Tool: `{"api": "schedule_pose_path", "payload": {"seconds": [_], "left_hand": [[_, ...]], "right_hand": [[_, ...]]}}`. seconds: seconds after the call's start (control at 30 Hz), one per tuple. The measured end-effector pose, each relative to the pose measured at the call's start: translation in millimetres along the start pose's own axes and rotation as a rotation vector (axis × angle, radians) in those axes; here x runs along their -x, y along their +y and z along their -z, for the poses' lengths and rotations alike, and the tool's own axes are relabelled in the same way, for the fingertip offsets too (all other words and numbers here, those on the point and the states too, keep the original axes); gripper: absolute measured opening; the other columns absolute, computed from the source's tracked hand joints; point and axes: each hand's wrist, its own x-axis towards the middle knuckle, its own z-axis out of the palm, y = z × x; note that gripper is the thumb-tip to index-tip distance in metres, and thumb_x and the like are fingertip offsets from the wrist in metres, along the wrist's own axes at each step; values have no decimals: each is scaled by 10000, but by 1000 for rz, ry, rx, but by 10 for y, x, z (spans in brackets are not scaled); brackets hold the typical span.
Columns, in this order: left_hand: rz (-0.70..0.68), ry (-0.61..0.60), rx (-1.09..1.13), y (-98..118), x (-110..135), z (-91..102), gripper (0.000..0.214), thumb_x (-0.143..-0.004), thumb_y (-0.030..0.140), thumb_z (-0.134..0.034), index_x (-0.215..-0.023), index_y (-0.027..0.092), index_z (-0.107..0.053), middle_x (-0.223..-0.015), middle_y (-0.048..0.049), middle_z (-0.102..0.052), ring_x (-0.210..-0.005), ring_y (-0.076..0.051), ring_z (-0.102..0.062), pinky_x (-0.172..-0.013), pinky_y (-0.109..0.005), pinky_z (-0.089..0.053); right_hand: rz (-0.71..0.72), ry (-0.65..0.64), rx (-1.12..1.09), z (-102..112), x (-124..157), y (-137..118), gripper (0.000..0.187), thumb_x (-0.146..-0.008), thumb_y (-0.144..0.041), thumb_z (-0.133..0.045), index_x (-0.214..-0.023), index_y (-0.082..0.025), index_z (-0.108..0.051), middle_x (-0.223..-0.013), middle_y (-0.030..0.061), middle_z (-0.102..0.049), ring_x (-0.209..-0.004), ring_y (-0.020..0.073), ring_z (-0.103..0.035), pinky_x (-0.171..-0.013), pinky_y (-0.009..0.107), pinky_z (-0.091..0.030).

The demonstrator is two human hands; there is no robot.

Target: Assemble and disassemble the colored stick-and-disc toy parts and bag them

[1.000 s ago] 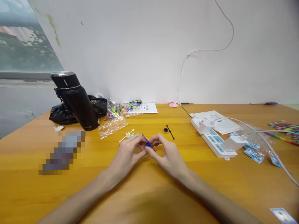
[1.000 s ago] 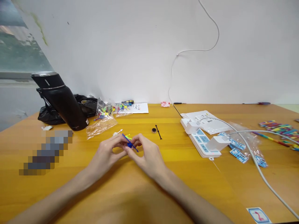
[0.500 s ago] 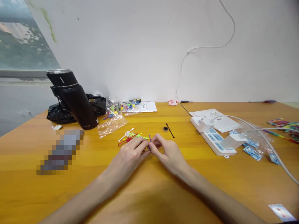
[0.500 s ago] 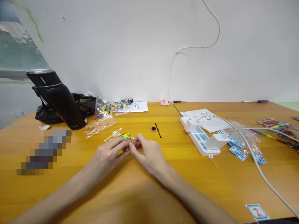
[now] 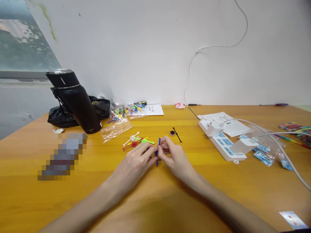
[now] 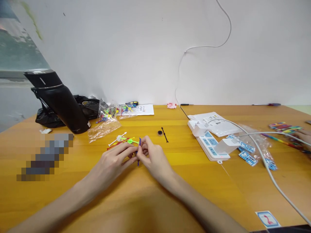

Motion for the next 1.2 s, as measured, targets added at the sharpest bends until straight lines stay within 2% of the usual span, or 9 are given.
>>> {"api": "schedule_pose_path", "payload": {"seconds": [0.23,0.53,1.03,1.1,1.2], "left_hand": [[41,-6,75,3,-17,-2,125,-999,239,-593,-1112,197,-628,-1080,-46,-700,-956,-192,-675,-854,-330,-557],[3,38,107,-7,-14,-28,156,-999,233,-598,-1147,203,-637,-1082,-38,-710,-964,-173,-677,-882,-304,-537],[-107,106,75,-79,2,-117,193,-1012,220,-576,-1198,187,-613,-1091,-70,-712,-993,-186,-677,-907,-332,-555],[-51,106,120,-77,-12,-96,182,-1006,238,-590,-1177,196,-633,-1060,-64,-710,-964,-184,-681,-888,-329,-555],[131,53,319,-70,-55,-29,181,-987,306,-625,-1132,206,-668,-977,-42,-718,-867,-167,-693,-818,-304,-565]], "right_hand": [[-58,41,-64,-17,16,-9,123,-972,-322,-511,-919,-230,-450,-739,-14,-657,-640,137,-634,-606,240,-553],[-98,29,-237,-13,7,7,185,-961,-362,-539,-888,-232,-429,-706,-41,-632,-579,116,-612,-569,237,-567],[-117,27,-292,-14,-14,51,253,-962,-459,-551,-908,-231,-456,-755,-7,-683,-597,149,-668,-591,282,-601],[-86,18,-272,19,-19,54,250,-971,-472,-556,-957,-230,-494,-787,-5,-691,-629,143,-671,-623,270,-593],[-38,-69,-225,109,-27,42,264,-984,-475,-564,-1057,-221,-562,-837,4,-699,-671,131,-666,-662,249,-570]]}}
